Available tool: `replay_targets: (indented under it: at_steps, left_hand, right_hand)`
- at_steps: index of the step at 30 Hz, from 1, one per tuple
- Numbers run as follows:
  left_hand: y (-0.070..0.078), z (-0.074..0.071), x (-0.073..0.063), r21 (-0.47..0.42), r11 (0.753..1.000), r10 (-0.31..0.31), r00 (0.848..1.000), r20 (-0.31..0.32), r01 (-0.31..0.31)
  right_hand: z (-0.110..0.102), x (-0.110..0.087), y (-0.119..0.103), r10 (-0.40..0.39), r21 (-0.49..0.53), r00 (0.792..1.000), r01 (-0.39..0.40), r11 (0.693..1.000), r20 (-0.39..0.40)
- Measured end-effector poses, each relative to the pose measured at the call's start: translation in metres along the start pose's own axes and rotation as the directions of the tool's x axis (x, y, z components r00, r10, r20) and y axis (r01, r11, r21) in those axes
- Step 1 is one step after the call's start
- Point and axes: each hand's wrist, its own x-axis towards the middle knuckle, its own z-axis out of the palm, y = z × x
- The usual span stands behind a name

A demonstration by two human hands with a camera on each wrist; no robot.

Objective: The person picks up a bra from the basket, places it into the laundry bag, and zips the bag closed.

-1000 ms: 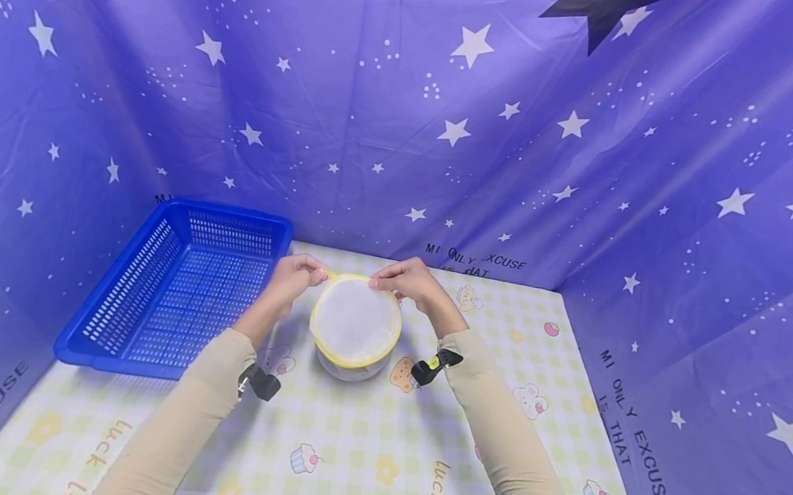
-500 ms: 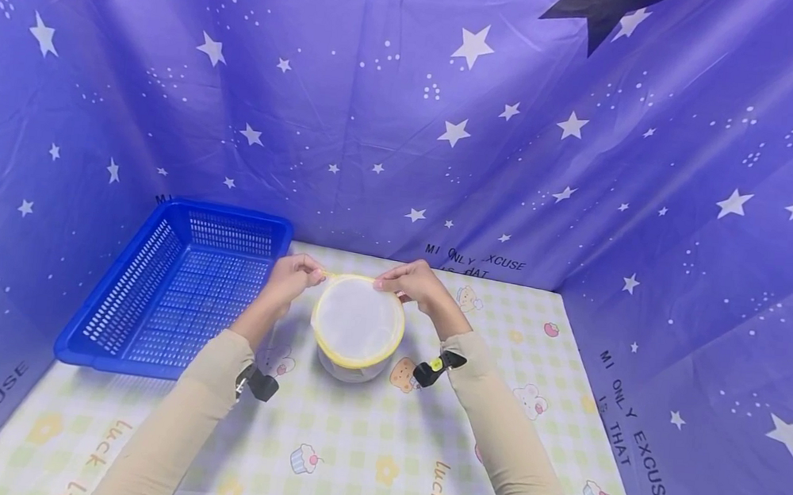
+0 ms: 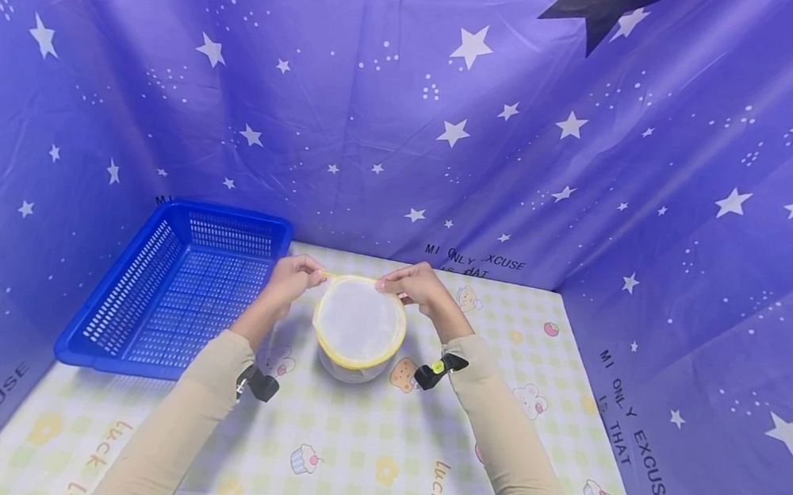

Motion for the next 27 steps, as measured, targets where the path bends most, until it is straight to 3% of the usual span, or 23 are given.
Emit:
replay_targets:
  at_steps: [14,27]
  left_hand:
    - [0.0025,0.0002,0.0011,0.019,1.000,0.017,1.000,0.025,-0.017]
    - [0.0022,-0.0028,0.0014,0.021,1.000,0.015,0.999,0.050,-0.016]
  right_hand:
    - [-0.0004,0.0006,0.0010,-0.006,0.001,1.000,0.006,1.000,-0.017]
    - [0.0034,-0.0007,0.0011,0.035,0.034,0.999,-0.034,0.999,-0.026]
